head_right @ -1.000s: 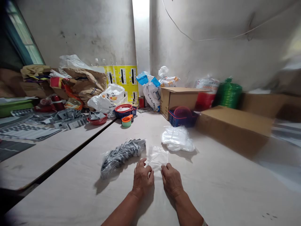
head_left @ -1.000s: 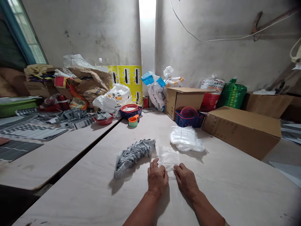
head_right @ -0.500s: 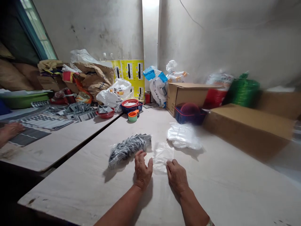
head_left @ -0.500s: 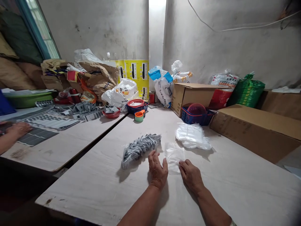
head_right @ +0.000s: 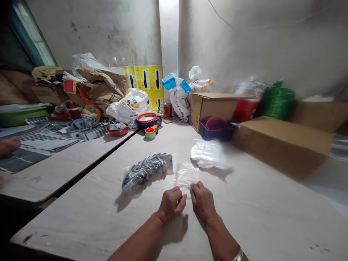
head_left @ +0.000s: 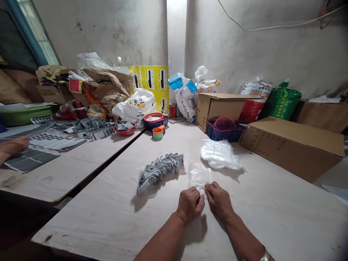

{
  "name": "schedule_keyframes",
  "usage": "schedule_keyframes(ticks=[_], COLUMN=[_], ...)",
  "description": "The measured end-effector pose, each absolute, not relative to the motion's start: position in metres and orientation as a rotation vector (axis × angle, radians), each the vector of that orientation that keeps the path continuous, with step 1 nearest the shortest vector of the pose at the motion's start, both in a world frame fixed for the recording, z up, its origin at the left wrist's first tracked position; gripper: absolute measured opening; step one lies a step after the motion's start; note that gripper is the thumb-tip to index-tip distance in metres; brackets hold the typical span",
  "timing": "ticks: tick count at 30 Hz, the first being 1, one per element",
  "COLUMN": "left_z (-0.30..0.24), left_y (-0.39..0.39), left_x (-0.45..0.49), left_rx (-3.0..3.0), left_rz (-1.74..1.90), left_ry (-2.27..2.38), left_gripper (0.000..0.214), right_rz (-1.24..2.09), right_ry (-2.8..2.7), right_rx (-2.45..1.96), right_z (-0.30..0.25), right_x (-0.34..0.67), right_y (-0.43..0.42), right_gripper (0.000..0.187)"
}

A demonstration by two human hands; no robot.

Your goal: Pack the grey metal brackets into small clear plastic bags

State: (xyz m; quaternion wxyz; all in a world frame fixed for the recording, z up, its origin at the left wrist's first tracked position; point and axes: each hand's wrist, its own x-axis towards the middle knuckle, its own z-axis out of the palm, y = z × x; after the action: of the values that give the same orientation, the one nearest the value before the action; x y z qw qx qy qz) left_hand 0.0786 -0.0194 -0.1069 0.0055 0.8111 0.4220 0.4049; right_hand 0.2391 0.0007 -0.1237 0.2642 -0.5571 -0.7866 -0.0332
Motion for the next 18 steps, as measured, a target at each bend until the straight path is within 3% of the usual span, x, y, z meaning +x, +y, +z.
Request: schedule_keyframes(ticks=[6,18], left_z=[-0.1088,-0.109], left_y=[-0.0197,-0.0191], left_x=[0.081,0.0815], left_rx=[2.581,2.569], left_rz=[0.953,0.913], left_ry=[1.358,1.426], left_gripper=[0.022,0.022], right_rz=[-0.066,-0.064], right_ry=[-2.098,-2.072], right_rx=[-1.516,-1.539], right_z=[-0.1204,-0.1195], right_x=[0.2385,0.2384], right_y=[-0.0007,-0.001], right_gripper=[0.025,0.025])
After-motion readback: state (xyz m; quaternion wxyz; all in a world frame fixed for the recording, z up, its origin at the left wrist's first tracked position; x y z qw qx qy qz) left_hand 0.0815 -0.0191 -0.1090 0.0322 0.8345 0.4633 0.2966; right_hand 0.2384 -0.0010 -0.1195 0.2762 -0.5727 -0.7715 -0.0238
